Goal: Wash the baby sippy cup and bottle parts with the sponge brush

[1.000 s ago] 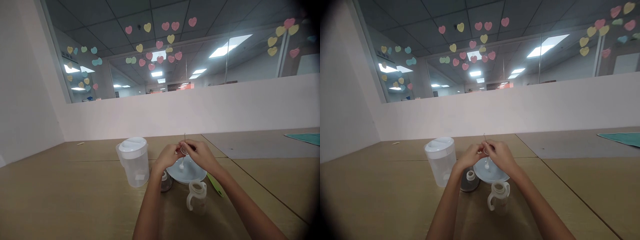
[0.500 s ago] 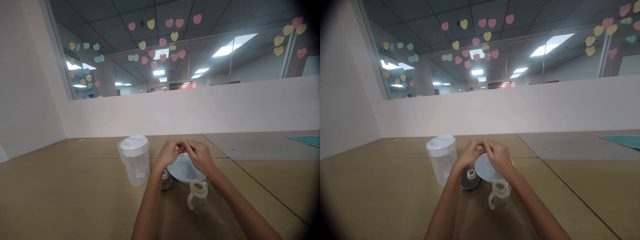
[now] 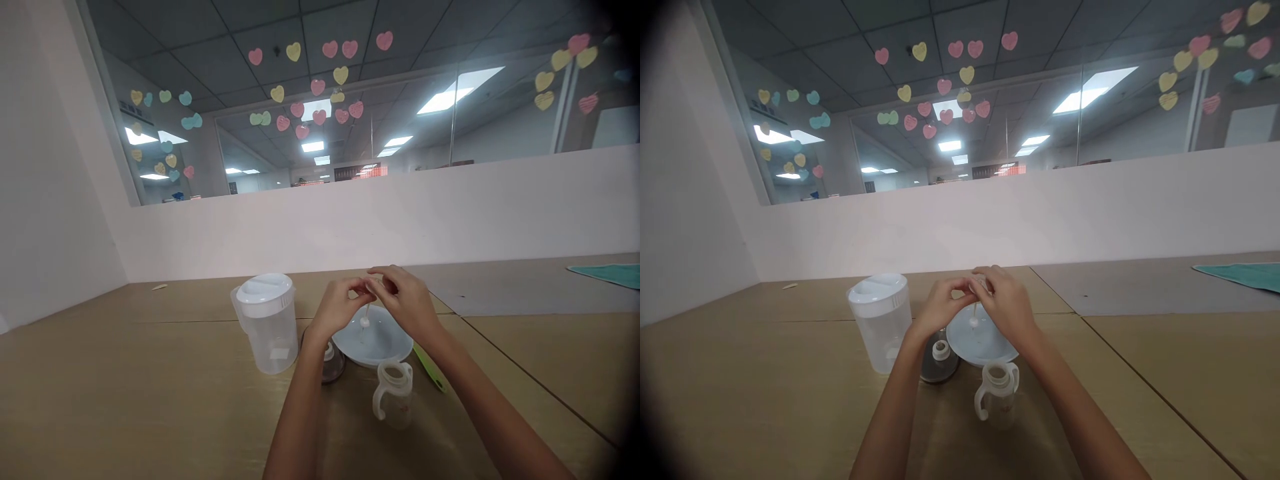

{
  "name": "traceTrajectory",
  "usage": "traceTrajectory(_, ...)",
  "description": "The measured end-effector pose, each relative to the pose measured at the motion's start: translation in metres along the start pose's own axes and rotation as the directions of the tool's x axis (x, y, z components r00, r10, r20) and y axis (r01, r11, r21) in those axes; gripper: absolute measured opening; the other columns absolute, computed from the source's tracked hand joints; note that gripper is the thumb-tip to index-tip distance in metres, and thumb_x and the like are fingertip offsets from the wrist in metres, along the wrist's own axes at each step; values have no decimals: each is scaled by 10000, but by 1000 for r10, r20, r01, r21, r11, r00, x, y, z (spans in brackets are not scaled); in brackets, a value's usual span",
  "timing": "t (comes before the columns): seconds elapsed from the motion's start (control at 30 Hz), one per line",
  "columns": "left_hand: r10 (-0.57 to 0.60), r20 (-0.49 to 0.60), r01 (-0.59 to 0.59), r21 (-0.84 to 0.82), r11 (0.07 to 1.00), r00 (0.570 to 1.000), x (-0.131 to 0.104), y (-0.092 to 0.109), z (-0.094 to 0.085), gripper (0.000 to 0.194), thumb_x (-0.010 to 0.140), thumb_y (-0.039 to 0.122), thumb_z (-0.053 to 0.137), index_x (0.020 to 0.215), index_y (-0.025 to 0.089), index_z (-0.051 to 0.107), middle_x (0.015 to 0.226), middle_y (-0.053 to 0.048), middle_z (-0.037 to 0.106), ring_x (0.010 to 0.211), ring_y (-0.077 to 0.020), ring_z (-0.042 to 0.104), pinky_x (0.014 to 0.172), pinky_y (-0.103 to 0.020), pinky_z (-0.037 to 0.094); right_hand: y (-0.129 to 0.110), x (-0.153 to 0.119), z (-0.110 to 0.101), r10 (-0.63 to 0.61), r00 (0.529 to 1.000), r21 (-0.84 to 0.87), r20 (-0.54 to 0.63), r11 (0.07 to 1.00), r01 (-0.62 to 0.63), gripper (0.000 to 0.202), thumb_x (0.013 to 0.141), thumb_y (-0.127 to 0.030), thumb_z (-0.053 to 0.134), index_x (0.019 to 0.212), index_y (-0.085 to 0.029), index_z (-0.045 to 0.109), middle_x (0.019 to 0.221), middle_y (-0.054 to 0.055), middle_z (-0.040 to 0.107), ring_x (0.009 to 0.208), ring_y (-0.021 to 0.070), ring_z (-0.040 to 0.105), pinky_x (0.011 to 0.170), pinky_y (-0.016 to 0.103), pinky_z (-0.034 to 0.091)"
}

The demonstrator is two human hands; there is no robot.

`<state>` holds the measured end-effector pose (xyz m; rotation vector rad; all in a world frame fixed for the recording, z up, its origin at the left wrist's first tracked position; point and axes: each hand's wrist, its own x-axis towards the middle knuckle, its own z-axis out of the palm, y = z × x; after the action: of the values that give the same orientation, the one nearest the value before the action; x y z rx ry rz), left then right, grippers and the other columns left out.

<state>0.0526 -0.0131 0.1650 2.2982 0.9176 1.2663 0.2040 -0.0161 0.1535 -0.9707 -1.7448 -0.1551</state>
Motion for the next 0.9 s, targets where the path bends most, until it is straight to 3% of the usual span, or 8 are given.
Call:
traceTrajectory(0.1, 17, -10, -17, 25, 1000, 1000, 1, 0, 3, 160, 800, 266, 568, 809, 156, 683, 780, -2, 675, 767, -145, 596, 732, -224, 429, 3, 2, -2, 36, 999, -63, 12, 997, -35, 271, 865, -408, 451, 732, -196, 555, 595, -22, 516, 528, 112, 441, 509, 232, 280)
traceTrajectory(0.27, 64, 8, -65, 127, 990, 998, 3, -5, 7, 163, 824, 260, 554, 789, 164, 680, 766, 3, 678, 747, -135, 597, 709, -214, 425, 6, 3, -7, -87, 989, -184, 121, 977, 108, 324, 901, -301, 380, 620, -195, 499, 606, -6, 561, 551, 109, 459, 512, 239, 240)
traceTrajectory(0.47, 75, -108, -14, 482, 876, 991, 10, -13, 17, 159, 838, 288, 556, 856, 218, 698, 820, -16, 691, 750, -153, 569, 706, -250, 402, -1, 4, -32, -233, 957, -380, -172, 912, 154, 354, 911, -296, 358, 591, -185, 462, 529, -11, 457, 461, 95, 326, 475, 259, 194)
traceTrajectory(0.63, 60, -107, -6, 444, 896, 992, 12, -19, 25, 201, 852, 350, 545, 911, 245, 706, 865, -11, 704, 756, -148, 571, 716, -247, 410, 1, 4, -50, -260, 924, -407, -281, 904, 131, 348, 897, -295, 399, 568, -188, 436, 510, -27, 407, 455, 83, 265, 465, 250, 201)
traceTrajectory(0.77, 34, -102, 7, 378, 926, 994, 11, -18, 25, 191, 842, 335, 560, 890, 233, 714, 842, -9, 708, 754, -149, 580, 716, -246, 418, -2, 4, -47, -199, 920, -287, -339, 953, 100, 396, 892, -320, 408, 518, -192, 407, 472, -34, 376, 455, 79, 267, 477, 237, 229)
traceTrajectory(0.9, 49, -72, -26, 291, 956, 996, 10, -7, 24, 162, 831, 296, 571, 833, 216, 712, 829, -1, 708, 749, -142, 593, 723, -238, 426, -2, 5, -32, -88, 971, -225, -223, 974, 37, 477, 878, -425, 416, 462, -191, 393, 422, -32, 374, 428, 78, 286, 477, 241, 223)
